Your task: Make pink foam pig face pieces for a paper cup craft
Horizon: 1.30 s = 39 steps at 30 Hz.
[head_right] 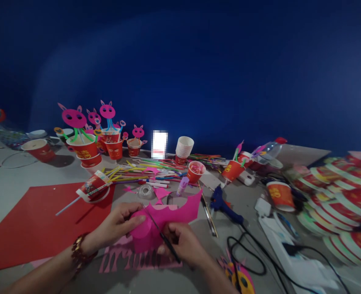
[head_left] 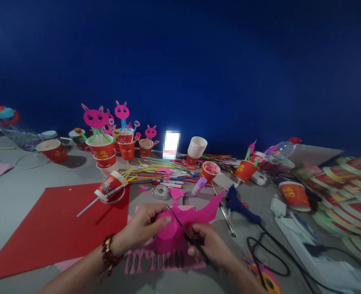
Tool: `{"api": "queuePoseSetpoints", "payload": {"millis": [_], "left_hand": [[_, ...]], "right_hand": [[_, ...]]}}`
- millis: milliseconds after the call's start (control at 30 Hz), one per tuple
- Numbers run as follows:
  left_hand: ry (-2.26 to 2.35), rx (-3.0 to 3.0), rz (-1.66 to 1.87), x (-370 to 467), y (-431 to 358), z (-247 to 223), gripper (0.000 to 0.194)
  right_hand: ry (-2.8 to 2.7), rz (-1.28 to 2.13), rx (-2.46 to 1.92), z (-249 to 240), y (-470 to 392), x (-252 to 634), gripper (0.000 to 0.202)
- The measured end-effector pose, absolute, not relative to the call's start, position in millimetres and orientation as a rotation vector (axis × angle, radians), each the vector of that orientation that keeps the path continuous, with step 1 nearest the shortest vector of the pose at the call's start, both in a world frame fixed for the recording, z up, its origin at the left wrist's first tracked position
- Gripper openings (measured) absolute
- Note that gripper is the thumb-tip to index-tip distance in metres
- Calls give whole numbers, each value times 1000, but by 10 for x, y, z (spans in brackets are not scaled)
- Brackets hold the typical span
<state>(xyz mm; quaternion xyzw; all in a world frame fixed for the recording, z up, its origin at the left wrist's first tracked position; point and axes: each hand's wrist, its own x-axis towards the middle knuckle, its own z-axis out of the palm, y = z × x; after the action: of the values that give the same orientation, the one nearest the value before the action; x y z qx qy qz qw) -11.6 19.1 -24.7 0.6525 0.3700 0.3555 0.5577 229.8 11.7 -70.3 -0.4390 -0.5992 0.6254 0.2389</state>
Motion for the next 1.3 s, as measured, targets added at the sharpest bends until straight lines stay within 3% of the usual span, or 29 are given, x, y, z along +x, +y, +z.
{"api": "queuePoseSetpoints", "payload": {"millis": [400,1300], "left_hand": [[889,1544,862,-118,185,-210,36],[941,1568,898,-136,190,-228,37]], "right_hand": [[-1568,1816,-1188,-675,96,2292,70],[-1656,1711,-1215,-681,92,2307,69]]}}
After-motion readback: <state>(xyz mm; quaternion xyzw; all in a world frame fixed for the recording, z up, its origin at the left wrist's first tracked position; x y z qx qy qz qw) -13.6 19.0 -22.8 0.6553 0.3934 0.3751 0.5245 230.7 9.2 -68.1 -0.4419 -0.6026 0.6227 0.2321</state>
